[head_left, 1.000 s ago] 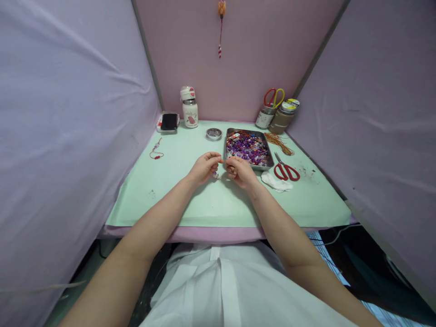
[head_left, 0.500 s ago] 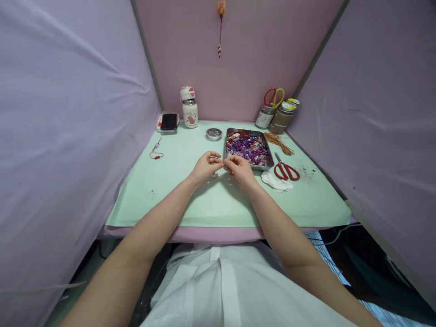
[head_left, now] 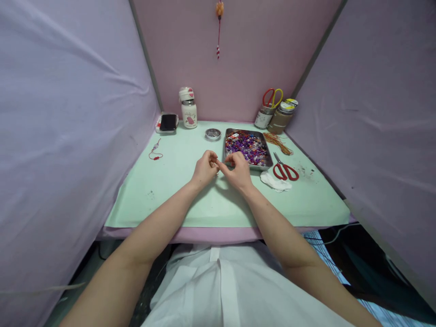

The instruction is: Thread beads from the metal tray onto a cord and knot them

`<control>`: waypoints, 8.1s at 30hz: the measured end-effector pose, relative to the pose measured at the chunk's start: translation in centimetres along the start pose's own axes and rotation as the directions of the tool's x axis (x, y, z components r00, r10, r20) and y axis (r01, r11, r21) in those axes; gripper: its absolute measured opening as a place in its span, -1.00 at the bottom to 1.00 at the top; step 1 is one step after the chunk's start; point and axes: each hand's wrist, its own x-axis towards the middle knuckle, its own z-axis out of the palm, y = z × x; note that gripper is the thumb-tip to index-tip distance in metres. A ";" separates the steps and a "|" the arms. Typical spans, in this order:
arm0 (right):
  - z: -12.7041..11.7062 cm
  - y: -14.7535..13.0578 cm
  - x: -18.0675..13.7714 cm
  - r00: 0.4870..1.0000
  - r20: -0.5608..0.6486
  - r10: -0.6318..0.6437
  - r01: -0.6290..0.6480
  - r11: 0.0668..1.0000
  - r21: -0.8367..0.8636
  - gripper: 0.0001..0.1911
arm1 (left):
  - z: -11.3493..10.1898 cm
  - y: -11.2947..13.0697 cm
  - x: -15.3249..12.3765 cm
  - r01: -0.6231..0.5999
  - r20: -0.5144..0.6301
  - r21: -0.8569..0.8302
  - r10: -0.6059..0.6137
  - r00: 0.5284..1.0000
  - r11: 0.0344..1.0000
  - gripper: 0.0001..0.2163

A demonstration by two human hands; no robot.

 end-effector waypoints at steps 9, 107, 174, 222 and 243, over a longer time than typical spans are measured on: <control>0.3 0.5 0.0 0.995 0.080 0.056 -0.060 0.997 0.050 -0.78 | 0.3 -0.1 -0.4 -0.087 -0.011 0.054 0.088 0.996 0.995 -0.79; 0.1 0.1 0.4 0.777 0.408 0.479 -0.629 0.597 0.499 -0.80 | -0.5 0.8 0.4 0.335 0.230 -0.637 -0.244 0.942 0.694 -0.66; 0.0 -0.6 0.6 0.752 0.406 0.518 -0.641 0.436 0.631 -0.64 | 0.2 0.8 0.0 0.205 0.095 -0.608 -0.186 0.978 0.767 -0.69; -0.1 -0.7 0.6 0.776 0.339 0.532 -0.584 0.403 0.705 -0.85 | -0.1 0.7 0.3 0.278 0.237 -0.589 -0.166 0.957 0.759 -0.90; 0.3 0.0 0.3 0.870 0.146 0.471 -0.468 0.697 0.544 -0.85 | 0.3 0.3 0.1 0.168 0.102 -0.439 -0.137 0.985 0.882 -0.68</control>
